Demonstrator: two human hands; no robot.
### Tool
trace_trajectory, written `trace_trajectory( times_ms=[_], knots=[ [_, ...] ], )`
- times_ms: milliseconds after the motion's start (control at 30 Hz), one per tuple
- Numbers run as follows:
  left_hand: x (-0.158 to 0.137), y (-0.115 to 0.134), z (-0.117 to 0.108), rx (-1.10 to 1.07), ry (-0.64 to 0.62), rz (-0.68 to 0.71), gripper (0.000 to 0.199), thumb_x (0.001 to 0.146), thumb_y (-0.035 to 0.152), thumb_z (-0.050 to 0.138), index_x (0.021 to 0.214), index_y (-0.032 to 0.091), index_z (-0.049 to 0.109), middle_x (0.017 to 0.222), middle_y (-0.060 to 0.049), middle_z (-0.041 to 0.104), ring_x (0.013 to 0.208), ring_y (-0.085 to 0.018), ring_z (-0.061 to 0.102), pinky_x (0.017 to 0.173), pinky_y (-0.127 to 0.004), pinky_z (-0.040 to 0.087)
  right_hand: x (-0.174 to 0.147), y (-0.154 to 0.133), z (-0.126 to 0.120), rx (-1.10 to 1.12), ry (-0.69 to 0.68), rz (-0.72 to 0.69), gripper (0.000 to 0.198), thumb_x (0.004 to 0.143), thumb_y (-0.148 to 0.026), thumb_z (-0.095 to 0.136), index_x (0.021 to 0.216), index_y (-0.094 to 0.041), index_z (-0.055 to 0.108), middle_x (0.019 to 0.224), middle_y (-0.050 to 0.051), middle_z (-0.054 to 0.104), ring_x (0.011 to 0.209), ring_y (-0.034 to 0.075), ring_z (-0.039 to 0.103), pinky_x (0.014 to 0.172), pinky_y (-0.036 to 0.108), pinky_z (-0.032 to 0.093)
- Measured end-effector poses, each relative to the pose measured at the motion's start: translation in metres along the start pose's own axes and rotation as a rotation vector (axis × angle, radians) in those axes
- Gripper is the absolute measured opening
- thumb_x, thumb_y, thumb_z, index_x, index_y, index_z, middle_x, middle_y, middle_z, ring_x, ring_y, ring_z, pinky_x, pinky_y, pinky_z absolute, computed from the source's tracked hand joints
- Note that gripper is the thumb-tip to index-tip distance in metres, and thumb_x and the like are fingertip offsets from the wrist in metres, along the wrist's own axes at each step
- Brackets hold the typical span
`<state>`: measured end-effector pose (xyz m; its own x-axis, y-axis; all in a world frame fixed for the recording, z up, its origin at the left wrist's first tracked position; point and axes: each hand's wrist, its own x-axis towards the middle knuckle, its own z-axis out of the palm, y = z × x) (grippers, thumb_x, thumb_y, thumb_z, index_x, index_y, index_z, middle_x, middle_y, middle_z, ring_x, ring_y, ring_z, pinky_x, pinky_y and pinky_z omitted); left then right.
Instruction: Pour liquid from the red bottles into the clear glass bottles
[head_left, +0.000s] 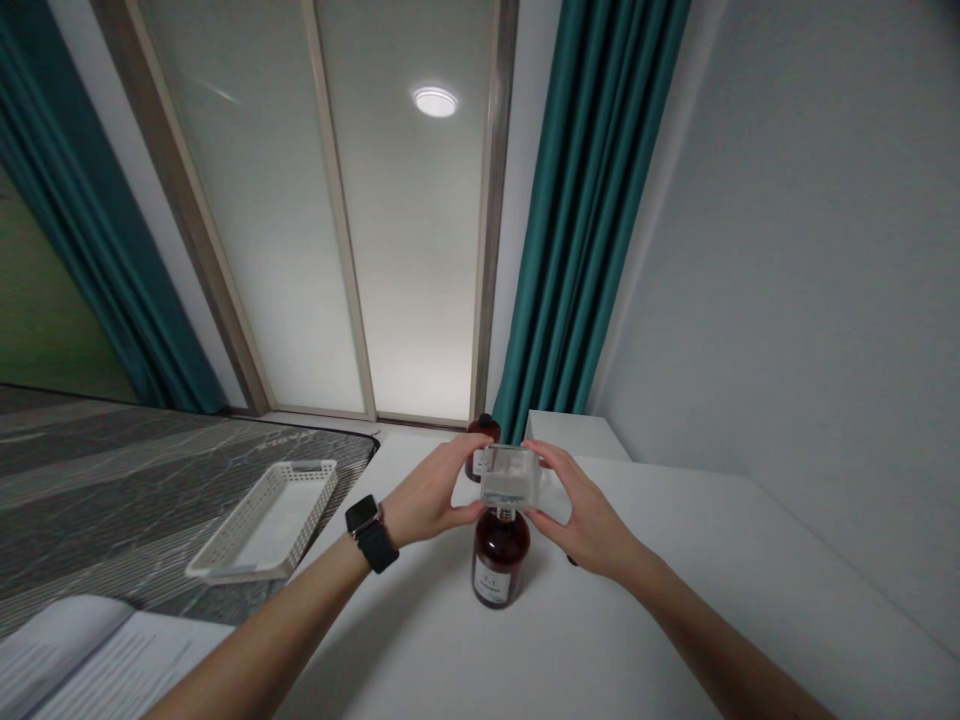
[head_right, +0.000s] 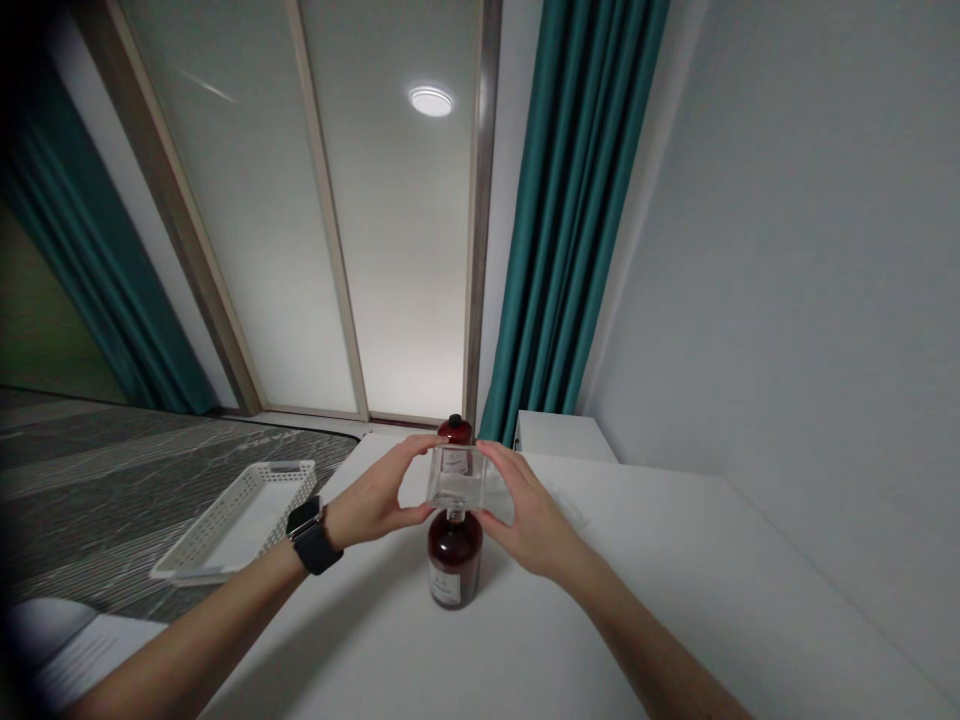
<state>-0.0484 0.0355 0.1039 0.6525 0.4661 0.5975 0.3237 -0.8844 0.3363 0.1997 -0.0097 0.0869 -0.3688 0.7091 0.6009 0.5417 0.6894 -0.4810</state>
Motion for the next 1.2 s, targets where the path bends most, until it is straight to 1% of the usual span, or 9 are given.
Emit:
trace_trajectory(
  times_ms=[500, 700, 900, 1200],
  knots=[
    [-0.0003, 0.0026, -0.0003, 0.022, 0.011, 0.017, 0.073, 0.082, 0.016, 0.069, 0.144, 0.021, 0.032, 0.143, -0.016, 0.050, 0.131, -0.031, 0.050, 0.110, -0.054, 0.043, -0.0005, -0.0023, 0.0009, -0.025, 0.016, -0.040, 0.071, 0.087, -0.016, 0.063, 0.148, -0.030, 0.030, 0.147, 0.012, 0.045, 0.137, 0.028, 0.043, 0.114, 0.054, 0.040],
    [-0.0029, -0.0005, 0.0017, 0.045, 0.023, 0.037, 0.074, 0.083, 0.018, 0.068, 0.145, 0.021, 0.029, 0.144, -0.017, 0.048, 0.133, -0.032, 0.048, 0.111, -0.054, 0.042, -0.0011, -0.0032, 0.0003, -0.044, 0.018, -0.049, 0.071, 0.087, -0.016, 0.061, 0.148, -0.030, 0.030, 0.148, 0.012, 0.044, 0.138, 0.028, 0.043, 0.115, 0.054, 0.038],
    [-0.0012, 0.0015, 0.0022, 0.054, 0.035, 0.050, 0.072, 0.084, 0.018, 0.068, 0.145, 0.021, 0.030, 0.142, -0.016, 0.051, 0.131, -0.031, 0.051, 0.110, -0.052, 0.044, -0.0016, -0.0049, -0.0009, -0.058, 0.031, -0.068, 0.069, 0.087, -0.016, 0.061, 0.149, -0.029, 0.031, 0.148, 0.012, 0.045, 0.138, 0.028, 0.044, 0.116, 0.052, 0.038],
    [0.0001, 0.0042, 0.0007, 0.055, 0.025, 0.054, 0.070, 0.086, 0.020, 0.068, 0.145, 0.021, 0.029, 0.142, -0.018, 0.051, 0.131, -0.032, 0.050, 0.110, -0.054, 0.044, -0.0029, -0.0031, -0.0007, -0.067, 0.033, -0.079, 0.069, 0.087, -0.016, 0.060, 0.148, -0.028, 0.031, 0.148, 0.012, 0.045, 0.138, 0.028, 0.043, 0.116, 0.052, 0.038]
  ],
)
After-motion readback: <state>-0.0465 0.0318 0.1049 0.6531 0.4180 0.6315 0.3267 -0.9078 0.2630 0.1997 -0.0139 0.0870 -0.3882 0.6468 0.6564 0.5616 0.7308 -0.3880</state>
